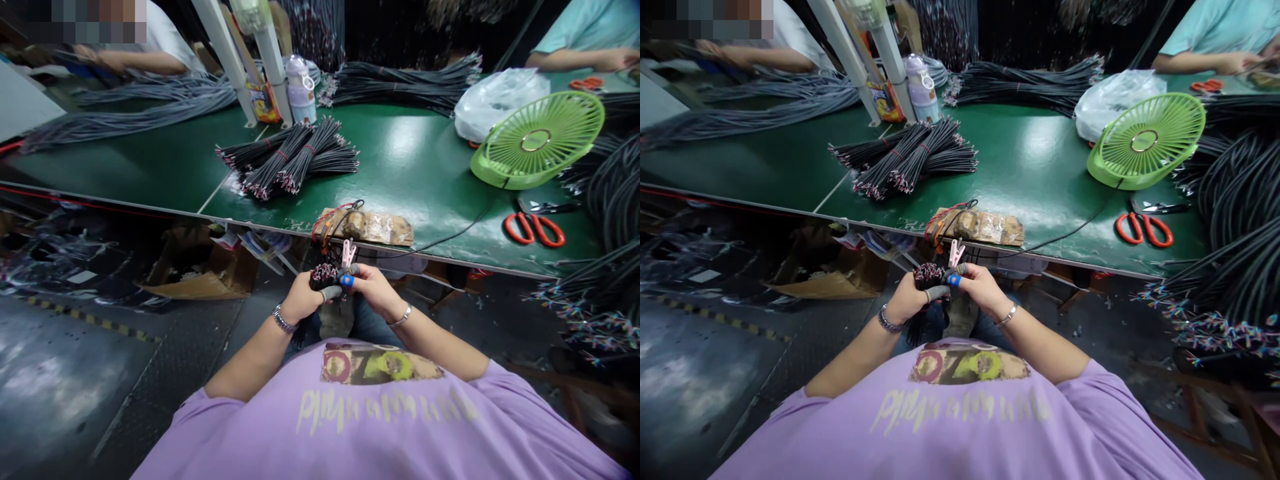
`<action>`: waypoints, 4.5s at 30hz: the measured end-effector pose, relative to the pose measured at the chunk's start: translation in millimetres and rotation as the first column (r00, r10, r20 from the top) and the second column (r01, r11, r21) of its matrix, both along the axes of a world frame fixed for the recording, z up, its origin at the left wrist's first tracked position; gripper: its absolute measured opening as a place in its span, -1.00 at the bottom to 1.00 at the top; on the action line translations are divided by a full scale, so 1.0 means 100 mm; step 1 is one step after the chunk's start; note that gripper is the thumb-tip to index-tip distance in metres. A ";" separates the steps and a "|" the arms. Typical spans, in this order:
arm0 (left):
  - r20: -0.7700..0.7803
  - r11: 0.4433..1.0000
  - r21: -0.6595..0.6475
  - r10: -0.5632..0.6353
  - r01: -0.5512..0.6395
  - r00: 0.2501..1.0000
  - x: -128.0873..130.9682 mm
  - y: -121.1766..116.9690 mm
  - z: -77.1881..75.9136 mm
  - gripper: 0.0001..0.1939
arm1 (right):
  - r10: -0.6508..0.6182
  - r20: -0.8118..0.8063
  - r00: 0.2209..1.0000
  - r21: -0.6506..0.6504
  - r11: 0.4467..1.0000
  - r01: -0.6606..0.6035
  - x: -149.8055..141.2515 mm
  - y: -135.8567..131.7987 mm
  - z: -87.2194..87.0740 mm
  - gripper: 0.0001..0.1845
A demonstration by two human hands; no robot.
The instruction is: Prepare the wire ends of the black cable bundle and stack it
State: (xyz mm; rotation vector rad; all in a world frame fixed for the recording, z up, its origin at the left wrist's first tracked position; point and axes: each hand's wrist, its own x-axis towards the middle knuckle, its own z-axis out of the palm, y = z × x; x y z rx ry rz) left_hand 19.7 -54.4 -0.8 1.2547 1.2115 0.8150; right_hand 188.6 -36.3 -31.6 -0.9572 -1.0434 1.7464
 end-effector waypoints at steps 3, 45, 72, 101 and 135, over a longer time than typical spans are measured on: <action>0.015 0.999 0.023 0.045 -0.045 0.999 0.00 -0.01 0.00 -0.75 | -0.004 -0.036 0.999 -0.030 1.000 0.003 0.02 0.00 -0.05 -0.75; -0.183 0.941 0.335 0.120 -0.053 0.976 0.00 -0.08 -0.03 -0.84 | 0.059 -0.384 0.921 -0.288 0.941 -0.181 0.06 -0.08 -0.02 -0.71; -0.184 0.944 0.324 0.124 -0.059 0.975 -0.03 -0.09 0.00 -0.83 | 0.078 -0.072 0.994 -0.019 0.997 -0.079 0.10 -0.07 0.08 -0.74; 0.110 0.960 0.203 0.175 -0.194 0.978 0.05 0.07 0.03 -0.75 | -0.158 -0.278 0.948 -0.242 0.966 0.090 -0.18 0.34 0.07 -0.48; 0.165 0.999 -0.034 0.029 -0.023 0.986 0.00 -0.01 -0.08 -0.71 | -0.012 -0.437 0.899 -0.370 0.914 -0.168 0.02 -0.01 0.01 -0.84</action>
